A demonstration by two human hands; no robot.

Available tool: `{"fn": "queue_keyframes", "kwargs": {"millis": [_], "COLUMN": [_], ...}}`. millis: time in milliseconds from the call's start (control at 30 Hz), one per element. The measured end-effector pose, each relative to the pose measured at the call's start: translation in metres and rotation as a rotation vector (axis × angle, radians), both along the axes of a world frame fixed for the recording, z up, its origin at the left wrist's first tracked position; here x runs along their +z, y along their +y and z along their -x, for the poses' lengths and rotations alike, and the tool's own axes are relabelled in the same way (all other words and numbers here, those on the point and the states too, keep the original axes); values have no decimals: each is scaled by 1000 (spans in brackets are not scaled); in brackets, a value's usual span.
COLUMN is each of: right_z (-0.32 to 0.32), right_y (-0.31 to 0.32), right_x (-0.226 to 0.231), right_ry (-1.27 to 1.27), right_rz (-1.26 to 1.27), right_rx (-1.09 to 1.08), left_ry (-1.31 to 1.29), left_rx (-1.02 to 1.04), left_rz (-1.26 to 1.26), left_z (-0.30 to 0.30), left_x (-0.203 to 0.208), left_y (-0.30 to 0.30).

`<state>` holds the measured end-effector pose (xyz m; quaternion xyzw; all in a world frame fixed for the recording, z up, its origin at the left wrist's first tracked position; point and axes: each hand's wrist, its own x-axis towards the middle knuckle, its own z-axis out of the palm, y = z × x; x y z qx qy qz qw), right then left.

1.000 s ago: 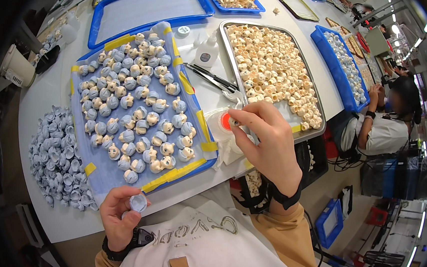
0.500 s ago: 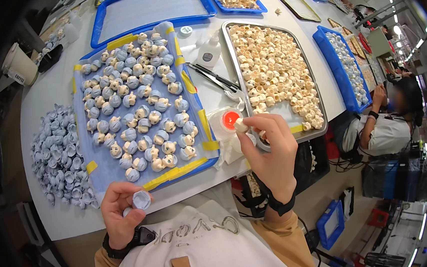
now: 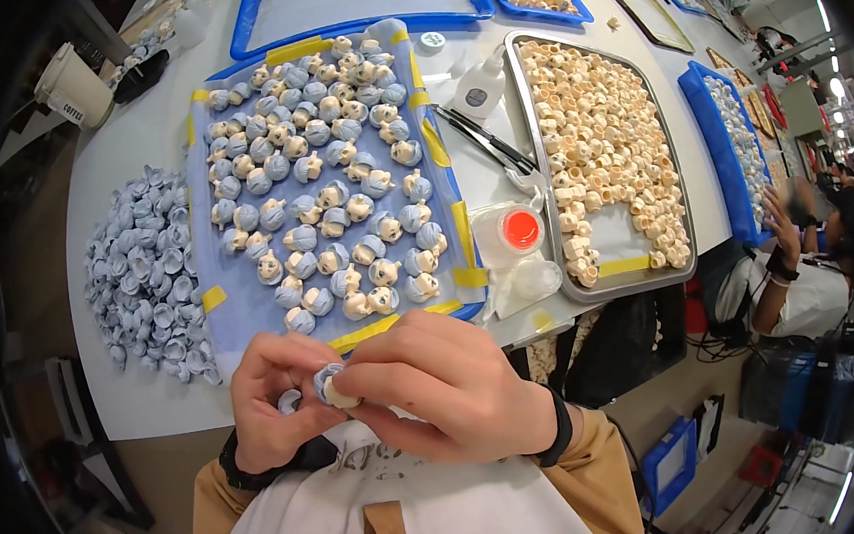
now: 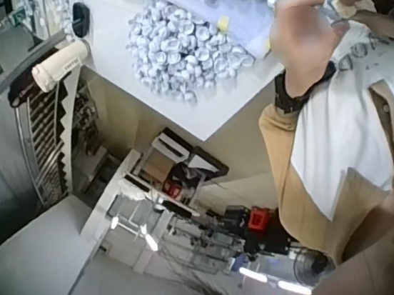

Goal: The person assembles small figurines by applying glue to the base of a head and attaching a hat. They work at a table with trays of parts, picking up a head, applying adhesive, and then placing a hat on top before setting the finished unit aside.

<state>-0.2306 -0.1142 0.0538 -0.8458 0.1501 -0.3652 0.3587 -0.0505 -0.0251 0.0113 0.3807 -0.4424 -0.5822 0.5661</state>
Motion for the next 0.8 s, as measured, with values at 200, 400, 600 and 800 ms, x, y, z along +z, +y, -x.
{"fn": "queue_keyframes", "kwargs": {"millis": [200, 400, 600, 800], "right_z": [-1, 0, 0, -5], "right_y": [0, -1, -2, 1], "right_x": [-2, 1, -3, -9], "right_ry": [23, 76, 68, 75], "right_rz": [17, 98, 207, 282], "right_rx": [14, 60, 67, 23], "left_ry": [-16, 40, 103, 99], "left_rx": [3, -58, -132, -176], "left_rz": [-67, -161, -292, -434], "left_z": [-2, -1, -2, -1], "left_x": [3, 7, 7, 12], "left_y": [2, 2, 3, 0]}}
